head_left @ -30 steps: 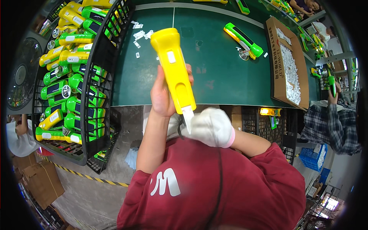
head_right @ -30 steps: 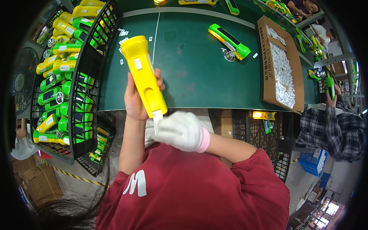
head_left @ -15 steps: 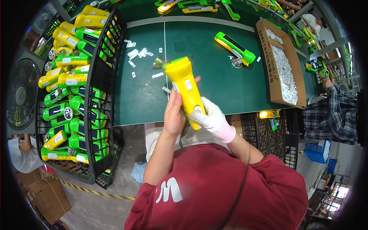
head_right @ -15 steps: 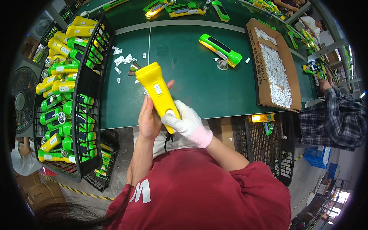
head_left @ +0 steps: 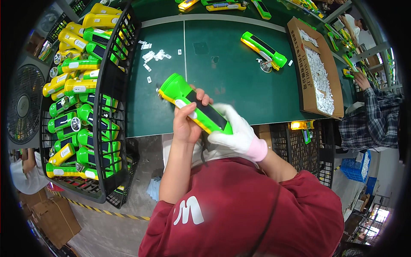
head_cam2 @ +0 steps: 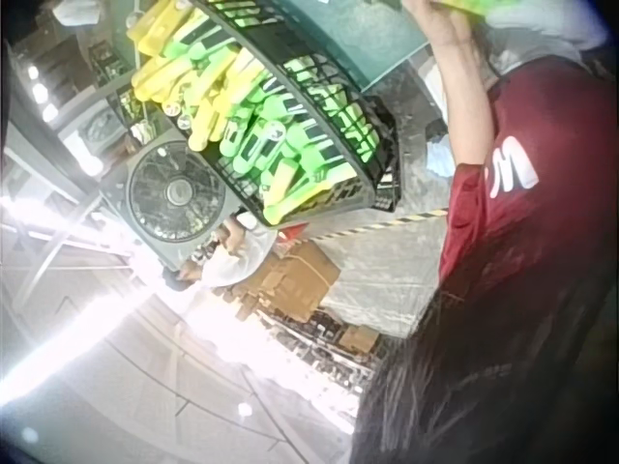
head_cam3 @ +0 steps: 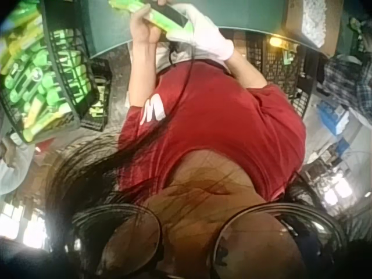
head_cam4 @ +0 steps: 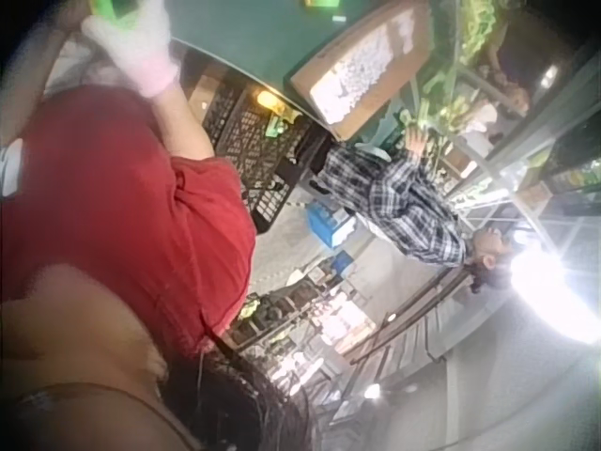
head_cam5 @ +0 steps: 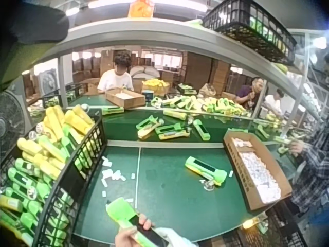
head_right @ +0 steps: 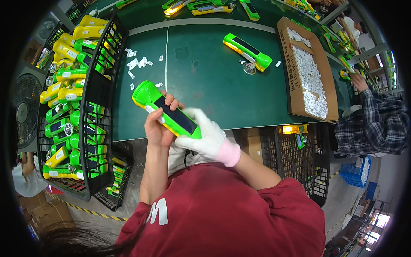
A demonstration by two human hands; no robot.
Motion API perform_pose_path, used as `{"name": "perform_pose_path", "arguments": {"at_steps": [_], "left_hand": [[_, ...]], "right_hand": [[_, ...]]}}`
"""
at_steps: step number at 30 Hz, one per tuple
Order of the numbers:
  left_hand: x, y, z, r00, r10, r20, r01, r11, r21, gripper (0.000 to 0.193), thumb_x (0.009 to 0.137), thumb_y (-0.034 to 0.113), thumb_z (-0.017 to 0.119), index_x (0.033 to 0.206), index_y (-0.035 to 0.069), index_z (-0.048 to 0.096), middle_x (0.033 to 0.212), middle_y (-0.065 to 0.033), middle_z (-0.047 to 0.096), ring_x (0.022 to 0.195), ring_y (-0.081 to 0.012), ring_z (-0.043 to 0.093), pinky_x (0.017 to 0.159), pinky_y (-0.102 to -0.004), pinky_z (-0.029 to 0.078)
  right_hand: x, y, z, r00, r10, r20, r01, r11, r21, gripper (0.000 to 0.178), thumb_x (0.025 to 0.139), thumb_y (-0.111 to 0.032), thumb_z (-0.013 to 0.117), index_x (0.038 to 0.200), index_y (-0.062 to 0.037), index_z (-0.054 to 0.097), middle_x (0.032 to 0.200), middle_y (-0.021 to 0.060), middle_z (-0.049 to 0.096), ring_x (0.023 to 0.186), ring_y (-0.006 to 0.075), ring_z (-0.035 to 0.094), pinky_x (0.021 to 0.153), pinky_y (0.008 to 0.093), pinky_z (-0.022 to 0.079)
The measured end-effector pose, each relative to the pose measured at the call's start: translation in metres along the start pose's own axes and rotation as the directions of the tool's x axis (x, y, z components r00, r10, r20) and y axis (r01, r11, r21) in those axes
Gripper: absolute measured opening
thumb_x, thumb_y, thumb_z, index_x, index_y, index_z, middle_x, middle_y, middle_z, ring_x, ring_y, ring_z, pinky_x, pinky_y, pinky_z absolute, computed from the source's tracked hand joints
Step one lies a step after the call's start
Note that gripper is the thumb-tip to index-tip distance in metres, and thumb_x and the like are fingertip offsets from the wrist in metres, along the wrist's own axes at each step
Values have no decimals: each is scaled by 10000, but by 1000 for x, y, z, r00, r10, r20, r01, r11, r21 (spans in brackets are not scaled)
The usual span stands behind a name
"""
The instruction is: The person assembles flashlights by taking flashlight bodies, retrieving plastic switch covers from a box, and snapping the switch covers into the flashlight casings by hand.
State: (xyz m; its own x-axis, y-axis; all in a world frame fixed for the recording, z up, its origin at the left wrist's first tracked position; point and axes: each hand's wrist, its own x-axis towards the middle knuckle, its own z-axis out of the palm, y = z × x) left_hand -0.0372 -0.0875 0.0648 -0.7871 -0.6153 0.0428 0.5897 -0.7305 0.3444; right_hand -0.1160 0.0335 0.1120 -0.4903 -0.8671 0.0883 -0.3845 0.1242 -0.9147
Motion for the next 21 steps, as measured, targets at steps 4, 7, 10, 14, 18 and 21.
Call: {"name": "perform_pose_path", "arguments": {"at_steps": [4, 7, 10, 14, 18, 21], "left_hand": [[2, 3, -15, 990, -4, 144, 17, 996, -86, 495, 692, 180, 608, 1128, 2, 454, 1161, -168, 496, 1072, -275, 485, 974, -361, 348], [7, 11, -8, 997, -6, 83, -15, 969, 247, 529, 743, 205, 573, 1203, -11, 425, 1254, -200, 465, 1160, -293, 454, 986, -368, 348], [4, 6, -16, 986, 90, -142, 15, 792, 611, 359, 879, 135, 519, 1193, -12, 427, 1151, -148, 526, 1074, -207, 502, 940, -333, 384], [-4, 13, -29, 900, 431, -61, -76, 292, 953, 204, 830, 46, 584, 1016, -7, 518, 913, -98, 588, 864, -173, 564, 814, -297, 441], [-4, 21, -38, 884, 467, -28, 11, 37, 999, 184, 796, 17, 568, 972, -15, 521, 838, -111, 572, 793, -204, 566, 754, -308, 442], [-5, 19, -51, 894, 442, 73, -20, -123, 992, 175, 773, 26, 569, 942, -1, 531, 781, -116, 548, 737, -266, 539, 691, -361, 426]], "right_hand": [[6, -12, -11, 839, 366, 402, -481, 845, 235, 544, 729, -266, 667, 1147, 9, 454, 831, 83, 587, 650, 122, 557, 590, 272, 448], [5, -7, -11, 898, 260, 355, -363, 894, 262, 518, 777, -307, 632, 1142, 16, 460, 785, 49, 564, 624, 76, 522, 553, 242, 428], [17, 7, -23, 861, 380, 337, -498, 763, 411, 476, 857, -346, 550, 1171, 0, 460, 779, 26, 540, 598, 54, 502, 538, 192, 420], [58, 1, -43, 877, 414, 243, -468, 848, 246, 480, 858, -294, 539, 1208, 11, 420, 798, 21, 533, 583, 68, 541, 509, 178, 438], [149, 9, -56, 934, 260, 245, -316, 921, 227, 471, 844, -368, 577, 1093, 20, 484, 783, 60, 562, 608, 94, 554, 515, 221, 446], [242, 2, -40, 967, 176, 183, -207, 964, 166, 426, 828, -389, 597, 979, 2, 520, 753, 70, 566, 610, 116, 566, 522, 242, 460]]}}
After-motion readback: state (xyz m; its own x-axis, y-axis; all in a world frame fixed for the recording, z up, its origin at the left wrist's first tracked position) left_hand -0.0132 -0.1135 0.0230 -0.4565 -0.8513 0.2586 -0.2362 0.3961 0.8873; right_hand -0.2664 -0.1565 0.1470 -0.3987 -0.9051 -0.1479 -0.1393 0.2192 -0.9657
